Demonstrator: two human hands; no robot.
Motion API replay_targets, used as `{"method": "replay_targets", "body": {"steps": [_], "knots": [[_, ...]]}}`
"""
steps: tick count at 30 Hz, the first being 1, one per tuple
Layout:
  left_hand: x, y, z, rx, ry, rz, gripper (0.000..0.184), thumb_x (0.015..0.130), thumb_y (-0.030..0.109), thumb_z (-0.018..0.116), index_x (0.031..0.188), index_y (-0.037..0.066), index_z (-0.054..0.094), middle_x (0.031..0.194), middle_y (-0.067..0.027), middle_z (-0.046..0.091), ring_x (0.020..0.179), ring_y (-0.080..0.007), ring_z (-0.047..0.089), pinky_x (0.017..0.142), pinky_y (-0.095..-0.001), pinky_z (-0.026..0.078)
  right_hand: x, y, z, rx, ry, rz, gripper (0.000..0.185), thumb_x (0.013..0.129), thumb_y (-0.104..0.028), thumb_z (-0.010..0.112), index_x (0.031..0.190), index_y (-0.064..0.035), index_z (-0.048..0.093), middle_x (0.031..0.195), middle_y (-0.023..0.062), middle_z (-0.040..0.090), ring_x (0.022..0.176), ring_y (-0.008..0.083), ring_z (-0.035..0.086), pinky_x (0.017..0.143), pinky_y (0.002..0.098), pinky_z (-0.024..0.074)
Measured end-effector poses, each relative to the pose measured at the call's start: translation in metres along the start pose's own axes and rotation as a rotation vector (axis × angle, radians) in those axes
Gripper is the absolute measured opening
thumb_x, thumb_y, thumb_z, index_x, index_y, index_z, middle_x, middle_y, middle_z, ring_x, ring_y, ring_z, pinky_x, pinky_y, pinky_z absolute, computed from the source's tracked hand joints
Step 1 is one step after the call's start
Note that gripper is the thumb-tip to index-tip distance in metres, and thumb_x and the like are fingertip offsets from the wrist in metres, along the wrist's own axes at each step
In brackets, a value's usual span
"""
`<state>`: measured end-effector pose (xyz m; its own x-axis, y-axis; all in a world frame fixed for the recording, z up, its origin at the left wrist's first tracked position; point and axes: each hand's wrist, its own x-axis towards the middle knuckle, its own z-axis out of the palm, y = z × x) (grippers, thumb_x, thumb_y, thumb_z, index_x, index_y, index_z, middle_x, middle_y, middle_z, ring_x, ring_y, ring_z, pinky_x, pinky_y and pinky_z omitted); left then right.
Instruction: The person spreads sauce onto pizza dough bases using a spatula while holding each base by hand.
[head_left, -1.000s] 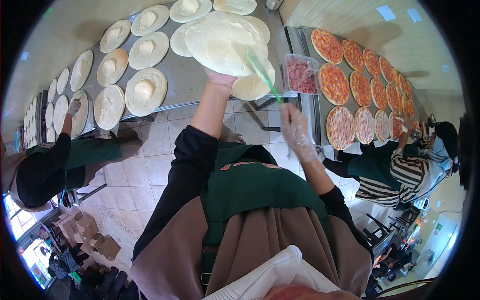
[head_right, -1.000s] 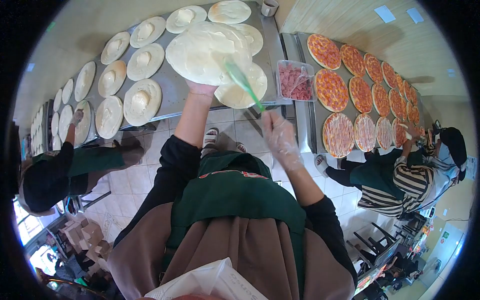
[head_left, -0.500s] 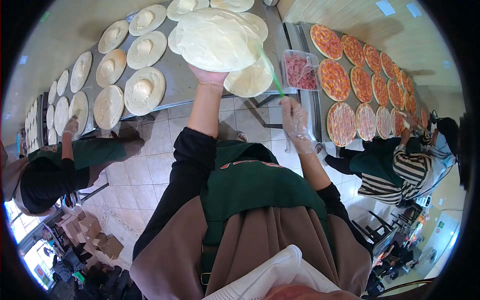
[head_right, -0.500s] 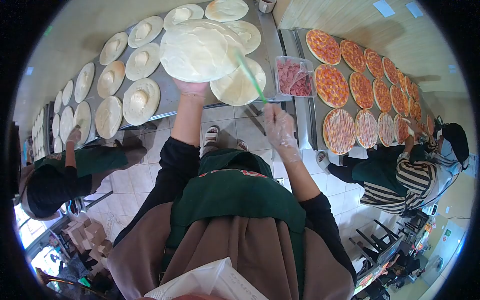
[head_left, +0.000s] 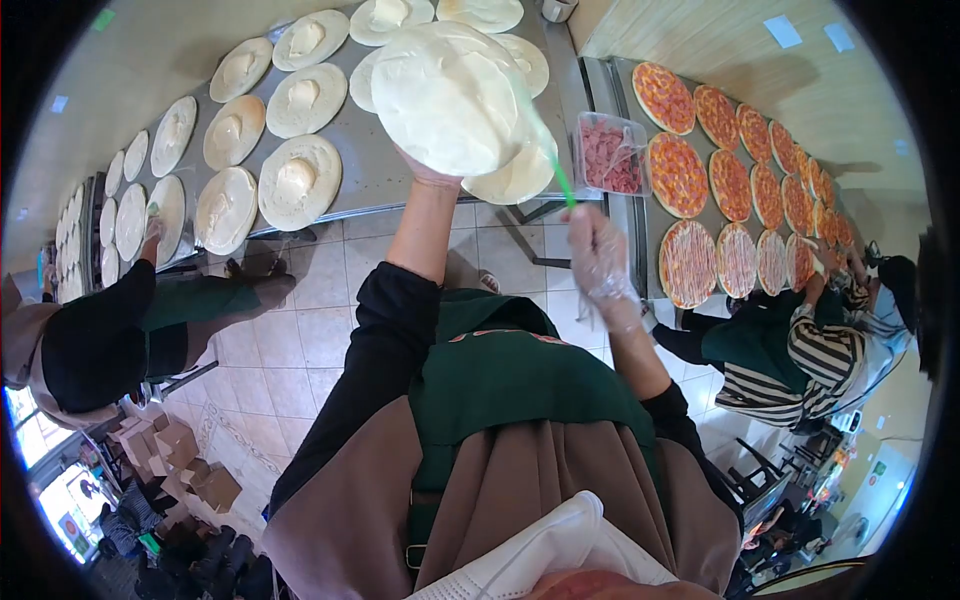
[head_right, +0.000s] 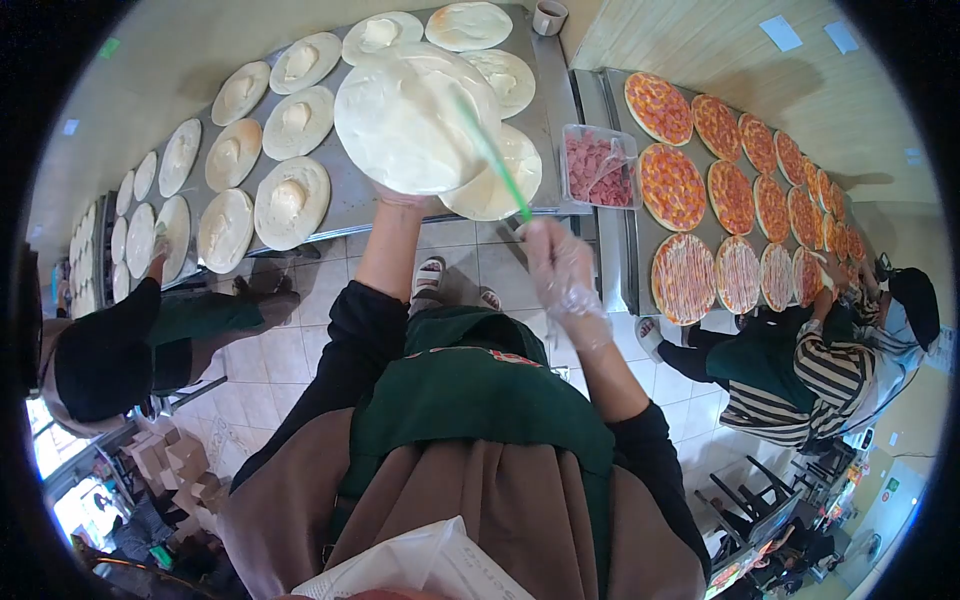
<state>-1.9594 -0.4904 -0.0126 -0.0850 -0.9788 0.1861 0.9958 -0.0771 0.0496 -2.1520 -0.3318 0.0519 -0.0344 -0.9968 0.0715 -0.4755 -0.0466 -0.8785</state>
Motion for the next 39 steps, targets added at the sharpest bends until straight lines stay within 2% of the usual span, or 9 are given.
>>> {"method": "replay_targets", "body": {"steps": [3,18,27,29,31,34,36,38,39], "knots": [[-0.005,-0.004,-0.004,0.161,0.050,0.006,0.064,0.091,0.053,0.037,0.139,0.010,0.036,0.136,-0.0139,0.046,0.120,-0.0338,0.050,0.099,-0.0494,0.044,0.022,-0.003,-0.013,-0.056,0.035,0.148,0.030,0.097,-0.023,0.044,0.090,-0.0010,0.063,0.076,0.0148,0.065,0.072,0.0201,0.063,0.066,0.0348,0.0472],[-0.026,-0.011,-0.015,0.103,0.024,-0.183,0.056,0.094,0.045,0.039,0.136,0.007,0.038,0.131,-0.0149,0.050,0.114,-0.0328,0.054,0.096,-0.0481,0.046,0.025,-0.032,0.010,-0.306,-0.174,-0.217,0.025,0.095,-0.026,0.047,0.090,-0.0026,0.056,0.073,0.0237,0.059,0.071,0.0435,0.058,0.062,0.0473,0.0442],[-0.021,-0.018,-0.020,-0.088,-0.036,-0.329,0.065,0.092,0.053,0.042,0.140,0.010,0.035,0.136,-0.0137,0.047,0.121,-0.0330,0.049,0.100,-0.0487,0.044,0.017,0.035,0.024,-0.273,0.156,0.039,0.025,0.096,-0.025,0.047,0.096,-0.0032,0.059,0.074,0.0239,0.059,0.071,0.0415,0.060,0.061,0.0440,0.0450],[-0.020,-0.020,-0.020,-0.148,-0.036,-0.325,0.069,0.091,0.058,0.040,0.140,0.011,0.035,0.137,-0.0136,0.047,0.122,-0.0330,0.049,0.100,-0.0493,0.043,0.002,0.013,0.036,-0.164,0.048,0.052,0.027,0.097,-0.025,0.047,0.093,-0.0025,0.061,0.070,0.0151,0.060,0.061,0.0215,0.056,0.060,0.0356,0.0454],[-0.021,-0.023,-0.003,0.345,0.088,-0.174,0.070,0.091,0.060,0.039,0.140,0.011,0.035,0.138,-0.0137,0.045,0.122,-0.0332,0.048,0.100,-0.0497,0.043,-0.005,0.011,0.043,-0.126,0.001,-0.028,0.026,0.097,-0.024,0.048,0.093,-0.0025,0.061,0.069,0.0146,0.059,0.060,0.0210,0.056,0.059,0.0346,0.0452],[-0.020,-0.019,-0.007,-0.133,-0.115,-0.295,0.070,0.090,0.061,0.038,0.140,0.012,0.035,0.139,-0.0137,0.043,0.122,-0.0339,0.048,0.101,-0.0509,0.042,-0.005,-0.005,0.035,-0.101,-0.115,-0.092,0.022,0.096,-0.020,0.049,0.093,-0.0020,0.061,0.070,0.0136,0.059,0.059,0.0192,0.055,0.058,0.0316,0.0446],[-0.022,-0.023,-0.005,0.491,0.059,-0.151,0.072,0.089,0.063,0.038,0.141,0.012,0.034,0.140,-0.0133,0.043,0.122,-0.0347,0.047,0.101,-0.0522,0.040,0.003,-0.008,0.023,-0.131,-0.083,-0.111,0.025,0.097,-0.022,0.047,0.093,-0.0021,0.062,0.070,0.0138,0.059,0.062,0.0190,0.055,0.060,0.0328,0.0453],[-0.022,-0.023,-0.018,-0.343,-0.125,-0.381,0.073,0.089,0.063,0.038,0.142,0.013,0.034,0.140,-0.0131,0.043,0.123,-0.0347,0.047,0.102,-0.0525,0.039,0.021,-0.006,0.008,-0.164,-0.023,-0.062,0.027,0.098,-0.023,0.046,0.092,-0.0022,0.062,0.071,0.0144,0.059,0.063,0.0191,0.056,0.062,0.0337,0.0456],[-0.020,-0.021,-0.025,-0.247,-0.116,-0.420,0.072,0.089,0.062,0.038,0.142,0.014,0.034,0.141,-0.0130,0.042,0.123,-0.0344,0.047,0.102,-0.0517,0.039,0.030,-0.006,0.002,-0.196,0.036,-0.016,0.029,0.098,-0.025,0.045,0.092,-0.0024,0.062,0.072,0.0150,0.060,0.065,0.0191,0.056,0.064,0.0345,0.0459]]}}
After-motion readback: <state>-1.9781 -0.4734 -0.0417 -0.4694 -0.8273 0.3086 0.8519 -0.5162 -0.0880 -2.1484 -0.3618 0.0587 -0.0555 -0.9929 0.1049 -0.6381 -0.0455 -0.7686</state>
